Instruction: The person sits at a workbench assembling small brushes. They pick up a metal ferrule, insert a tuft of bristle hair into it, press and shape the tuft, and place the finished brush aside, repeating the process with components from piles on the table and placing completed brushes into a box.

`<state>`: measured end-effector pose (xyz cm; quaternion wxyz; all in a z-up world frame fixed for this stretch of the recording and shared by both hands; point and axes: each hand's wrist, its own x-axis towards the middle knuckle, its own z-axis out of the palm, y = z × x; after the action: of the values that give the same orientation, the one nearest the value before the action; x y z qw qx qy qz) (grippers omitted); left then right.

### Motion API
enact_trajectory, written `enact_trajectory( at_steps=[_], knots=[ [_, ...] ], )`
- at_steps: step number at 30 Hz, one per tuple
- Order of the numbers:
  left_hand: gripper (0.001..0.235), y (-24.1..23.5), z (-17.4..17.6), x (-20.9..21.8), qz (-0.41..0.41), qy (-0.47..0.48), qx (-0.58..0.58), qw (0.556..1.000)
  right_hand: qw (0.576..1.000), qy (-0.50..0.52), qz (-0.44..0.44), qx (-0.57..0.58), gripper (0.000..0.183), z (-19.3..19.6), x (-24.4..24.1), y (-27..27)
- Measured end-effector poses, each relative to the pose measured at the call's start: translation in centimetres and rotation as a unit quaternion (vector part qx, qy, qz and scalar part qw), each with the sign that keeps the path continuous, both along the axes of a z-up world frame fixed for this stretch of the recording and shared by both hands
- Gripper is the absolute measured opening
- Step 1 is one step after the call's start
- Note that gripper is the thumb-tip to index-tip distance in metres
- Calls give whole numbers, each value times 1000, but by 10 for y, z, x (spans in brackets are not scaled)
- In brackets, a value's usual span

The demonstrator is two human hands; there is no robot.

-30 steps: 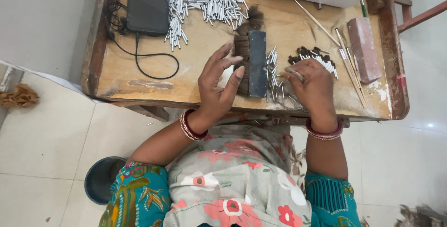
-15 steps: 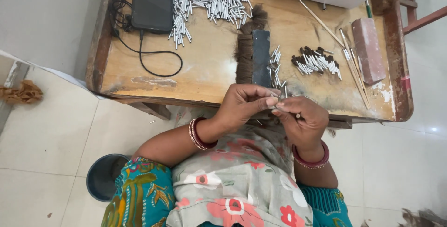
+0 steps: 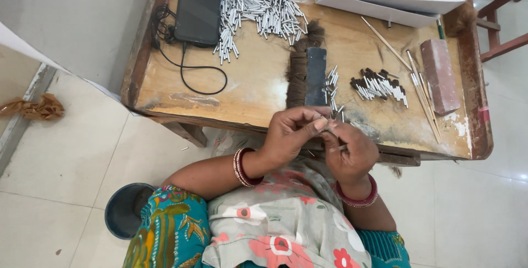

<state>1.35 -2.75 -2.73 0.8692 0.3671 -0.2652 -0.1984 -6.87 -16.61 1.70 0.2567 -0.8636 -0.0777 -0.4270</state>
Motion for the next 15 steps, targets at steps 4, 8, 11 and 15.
enact_trajectory(
  at_steps=[4, 8, 11, 15],
  knots=[
    [16, 10, 7, 12, 126, -22, -8, 992, 993, 90, -1, 76, 50, 34, -4, 9],
    [15, 14, 11, 11, 124, 36, -14, 992, 998, 70, 1, -7, 31, 27, -8, 16],
    [15, 14, 11, 5, 121, 33, -12, 992, 999, 14, -23, -48, 14, 19, -6, 19],
    [14, 15, 12, 2, 116, 16, -37, 992, 996, -26, -40, -76, 10, 16, -3, 21]
  ],
)
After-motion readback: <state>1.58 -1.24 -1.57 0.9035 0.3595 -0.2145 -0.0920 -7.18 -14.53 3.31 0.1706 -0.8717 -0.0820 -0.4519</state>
